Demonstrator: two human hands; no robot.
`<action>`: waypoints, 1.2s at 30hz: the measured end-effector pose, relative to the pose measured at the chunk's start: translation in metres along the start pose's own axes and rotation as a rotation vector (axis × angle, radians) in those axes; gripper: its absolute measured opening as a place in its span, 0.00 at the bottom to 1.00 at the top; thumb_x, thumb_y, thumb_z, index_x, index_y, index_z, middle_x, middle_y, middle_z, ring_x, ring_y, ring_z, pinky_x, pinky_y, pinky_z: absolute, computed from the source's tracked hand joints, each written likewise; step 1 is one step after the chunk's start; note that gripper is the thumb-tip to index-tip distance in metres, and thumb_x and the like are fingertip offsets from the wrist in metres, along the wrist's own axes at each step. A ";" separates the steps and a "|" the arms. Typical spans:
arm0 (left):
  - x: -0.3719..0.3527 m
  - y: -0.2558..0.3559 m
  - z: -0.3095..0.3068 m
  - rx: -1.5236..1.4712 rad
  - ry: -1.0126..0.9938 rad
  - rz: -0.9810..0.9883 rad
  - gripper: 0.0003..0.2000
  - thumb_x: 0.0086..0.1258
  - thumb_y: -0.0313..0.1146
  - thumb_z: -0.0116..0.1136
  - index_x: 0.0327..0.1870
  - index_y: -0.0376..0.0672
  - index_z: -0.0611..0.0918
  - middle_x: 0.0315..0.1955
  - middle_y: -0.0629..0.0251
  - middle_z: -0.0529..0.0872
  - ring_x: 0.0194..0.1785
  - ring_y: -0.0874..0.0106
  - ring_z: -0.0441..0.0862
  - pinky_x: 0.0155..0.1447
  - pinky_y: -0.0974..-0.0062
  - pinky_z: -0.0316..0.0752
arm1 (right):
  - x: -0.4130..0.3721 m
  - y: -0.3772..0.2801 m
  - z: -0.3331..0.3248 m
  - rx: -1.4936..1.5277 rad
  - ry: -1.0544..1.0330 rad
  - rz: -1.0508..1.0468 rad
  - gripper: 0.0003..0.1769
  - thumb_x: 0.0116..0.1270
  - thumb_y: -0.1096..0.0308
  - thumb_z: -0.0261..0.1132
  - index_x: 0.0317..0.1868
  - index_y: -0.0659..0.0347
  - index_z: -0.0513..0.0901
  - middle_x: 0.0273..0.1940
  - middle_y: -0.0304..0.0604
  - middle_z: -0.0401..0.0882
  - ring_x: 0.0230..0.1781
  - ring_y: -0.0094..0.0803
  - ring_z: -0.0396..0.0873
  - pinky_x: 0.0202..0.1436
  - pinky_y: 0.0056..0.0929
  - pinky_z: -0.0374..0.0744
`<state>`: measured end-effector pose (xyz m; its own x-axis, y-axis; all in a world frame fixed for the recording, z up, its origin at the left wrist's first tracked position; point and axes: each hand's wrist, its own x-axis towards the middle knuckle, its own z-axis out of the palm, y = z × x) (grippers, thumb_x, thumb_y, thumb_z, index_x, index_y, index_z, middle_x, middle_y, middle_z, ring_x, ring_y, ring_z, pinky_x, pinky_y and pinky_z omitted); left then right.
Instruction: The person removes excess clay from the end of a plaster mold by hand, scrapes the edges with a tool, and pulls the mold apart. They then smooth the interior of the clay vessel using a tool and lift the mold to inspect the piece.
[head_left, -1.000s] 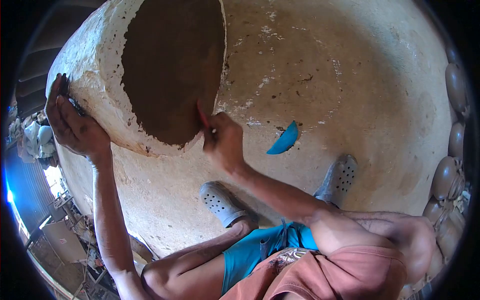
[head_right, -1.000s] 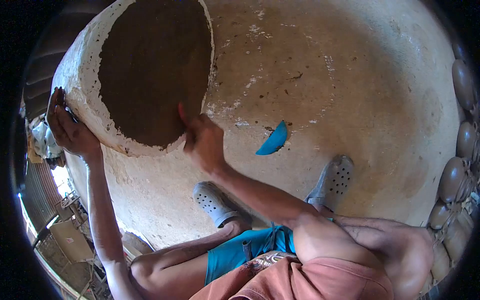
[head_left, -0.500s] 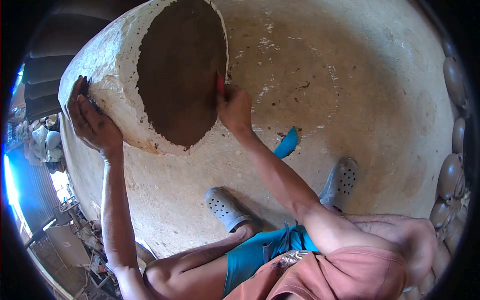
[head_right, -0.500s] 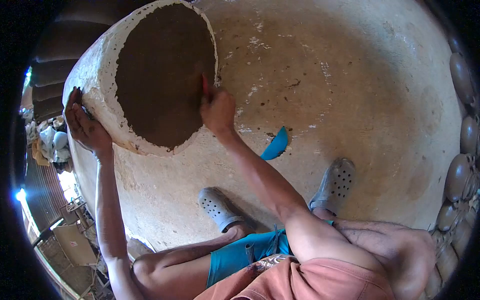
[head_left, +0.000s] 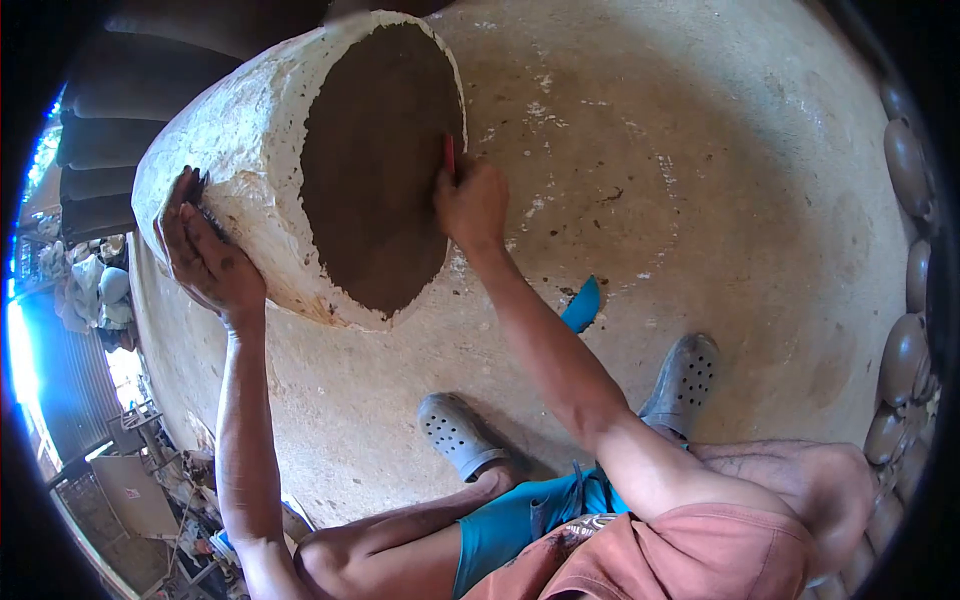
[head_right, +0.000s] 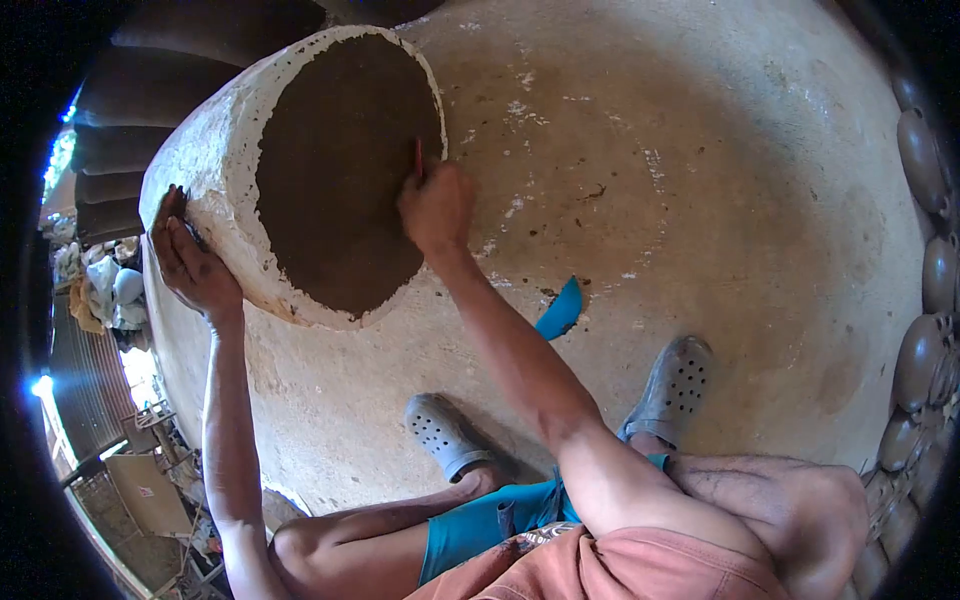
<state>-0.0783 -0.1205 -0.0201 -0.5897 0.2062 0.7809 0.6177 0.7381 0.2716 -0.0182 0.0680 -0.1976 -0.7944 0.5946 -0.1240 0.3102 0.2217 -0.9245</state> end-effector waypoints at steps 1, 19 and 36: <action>-0.001 0.001 -0.001 -0.001 -0.005 -0.014 0.17 0.88 0.30 0.41 0.61 0.35 0.85 0.56 0.54 0.87 0.58 0.63 0.86 0.67 0.64 0.77 | -0.004 -0.013 0.001 0.003 -0.001 0.002 0.11 0.68 0.71 0.67 0.44 0.70 0.89 0.36 0.56 0.89 0.34 0.47 0.90 0.40 0.42 0.83; -0.001 -0.004 -0.002 -0.030 -0.010 -0.011 0.18 0.87 0.29 0.40 0.62 0.36 0.84 0.57 0.56 0.86 0.59 0.63 0.86 0.68 0.64 0.78 | 0.028 -0.036 -0.015 0.536 0.150 -0.365 0.11 0.71 0.69 0.66 0.43 0.70 0.89 0.33 0.60 0.88 0.33 0.53 0.88 0.40 0.44 0.81; 0.000 -0.002 0.000 -0.052 -0.018 -0.040 0.18 0.87 0.29 0.39 0.63 0.34 0.83 0.58 0.54 0.86 0.61 0.63 0.84 0.70 0.63 0.76 | 0.100 -0.075 -0.004 0.238 0.375 -0.275 0.10 0.66 0.73 0.67 0.44 0.67 0.90 0.41 0.64 0.87 0.43 0.63 0.86 0.49 0.56 0.81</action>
<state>-0.0794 -0.1217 -0.0212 -0.6233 0.1897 0.7586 0.6195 0.7118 0.3310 -0.1192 0.1143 -0.1392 -0.5747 0.7848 0.2321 -0.0457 0.2524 -0.9665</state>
